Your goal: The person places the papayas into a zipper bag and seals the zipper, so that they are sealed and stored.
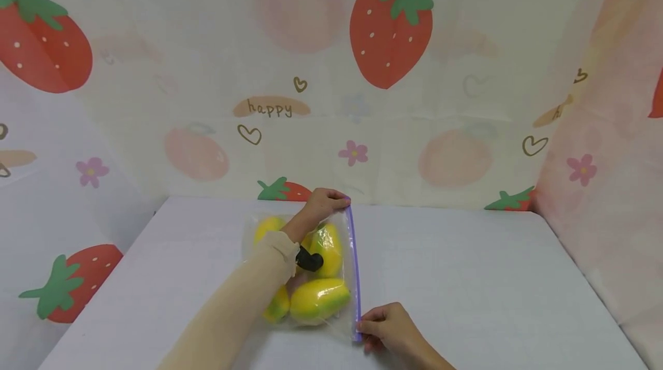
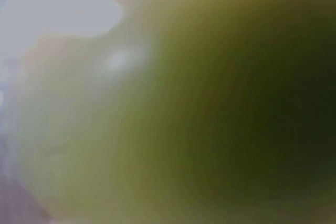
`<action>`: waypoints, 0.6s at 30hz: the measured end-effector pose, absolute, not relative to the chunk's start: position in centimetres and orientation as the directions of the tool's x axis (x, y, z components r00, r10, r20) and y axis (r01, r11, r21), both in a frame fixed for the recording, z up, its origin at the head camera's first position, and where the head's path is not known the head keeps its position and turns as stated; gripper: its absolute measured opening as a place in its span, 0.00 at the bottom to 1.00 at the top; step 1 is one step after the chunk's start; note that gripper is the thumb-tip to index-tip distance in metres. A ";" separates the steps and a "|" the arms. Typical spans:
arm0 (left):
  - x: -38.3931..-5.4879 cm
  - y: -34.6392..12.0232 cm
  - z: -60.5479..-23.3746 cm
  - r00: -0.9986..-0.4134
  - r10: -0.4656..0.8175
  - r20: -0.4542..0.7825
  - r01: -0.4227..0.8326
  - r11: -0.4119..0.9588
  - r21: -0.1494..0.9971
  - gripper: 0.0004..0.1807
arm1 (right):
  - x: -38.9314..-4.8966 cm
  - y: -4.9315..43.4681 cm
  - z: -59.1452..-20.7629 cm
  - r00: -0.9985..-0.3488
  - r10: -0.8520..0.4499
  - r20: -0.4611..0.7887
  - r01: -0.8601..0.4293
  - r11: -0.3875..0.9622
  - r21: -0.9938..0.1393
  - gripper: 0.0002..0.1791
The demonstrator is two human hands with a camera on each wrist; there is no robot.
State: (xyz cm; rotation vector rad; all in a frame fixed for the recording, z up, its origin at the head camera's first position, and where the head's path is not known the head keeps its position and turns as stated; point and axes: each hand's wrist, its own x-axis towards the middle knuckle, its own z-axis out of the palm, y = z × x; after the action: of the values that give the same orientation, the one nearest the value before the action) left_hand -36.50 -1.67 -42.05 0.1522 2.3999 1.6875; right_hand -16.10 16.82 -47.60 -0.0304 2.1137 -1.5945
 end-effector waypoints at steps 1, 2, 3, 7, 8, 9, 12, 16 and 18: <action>-36.5 -1.6 -42.1 -0.974 0.201 -0.103 -0.029 0.339 0.940 0.13 | -16.2 16.9 -47.5 -0.881 -0.307 -0.358 0.262 0.314 -0.913 0.15; -36.5 -1.6 -42.1 -0.974 0.205 -0.098 -0.025 0.334 0.942 0.13 | -16.2 16.9 -47.5 -0.884 -0.311 -0.350 0.253 0.312 -0.916 0.15; -36.4 -1.6 -42.1 -0.974 0.208 -0.094 -0.018 0.337 0.941 0.13 | -16.3 17.0 -47.5 -0.886 -0.314 -0.343 0.243 0.314 -0.918 0.15; -35.9 -1.6 -42.1 -0.973 0.205 -0.104 -0.025 0.352 0.936 0.14 | -16.9 17.2 -47.3 -0.892 -0.320 -0.320 0.213 0.326 -0.921 0.15; -35.8 -1.7 -42.0 -0.974 0.199 -0.108 -0.029 0.363 0.931 0.15 | -17.1 17.3 -47.3 -0.894 -0.318 -0.316 0.208 0.332 -0.920 0.15; -35.7 -1.8 -42.0 -0.975 0.189 -0.114 -0.035 0.379 0.925 0.15 | -17.3 17.4 -47.2 -0.896 -0.316 -0.311 0.201 0.336 -0.920 0.15; -35.7 -2.1 -41.9 -0.976 0.167 -0.138 -0.059 0.408 0.911 0.17 | -17.9 17.7 -47.1 -0.905 -0.311 -0.292 0.181 0.340 -0.923 0.16; -35.6 -2.9 -41.8 -0.978 0.161 -0.135 -0.055 0.424 0.904 0.19 | -18.8 18.3 -46.8 -0.912 -0.309 -0.269 0.159 0.338 -0.928 0.17; -35.3 -3.4 -41.7 -0.979 0.167 -0.118 -0.037 0.423 0.905 0.19 | -19.2 18.7 -46.6 -0.918 -0.295 -0.264 0.155 0.346 -0.925 0.17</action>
State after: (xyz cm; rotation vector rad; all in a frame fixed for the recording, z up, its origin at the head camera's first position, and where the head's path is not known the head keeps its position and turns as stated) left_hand -35.34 -3.39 -41.70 0.1150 2.4845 1.5879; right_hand -19.22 18.65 -46.58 -0.1236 2.2295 -1.5954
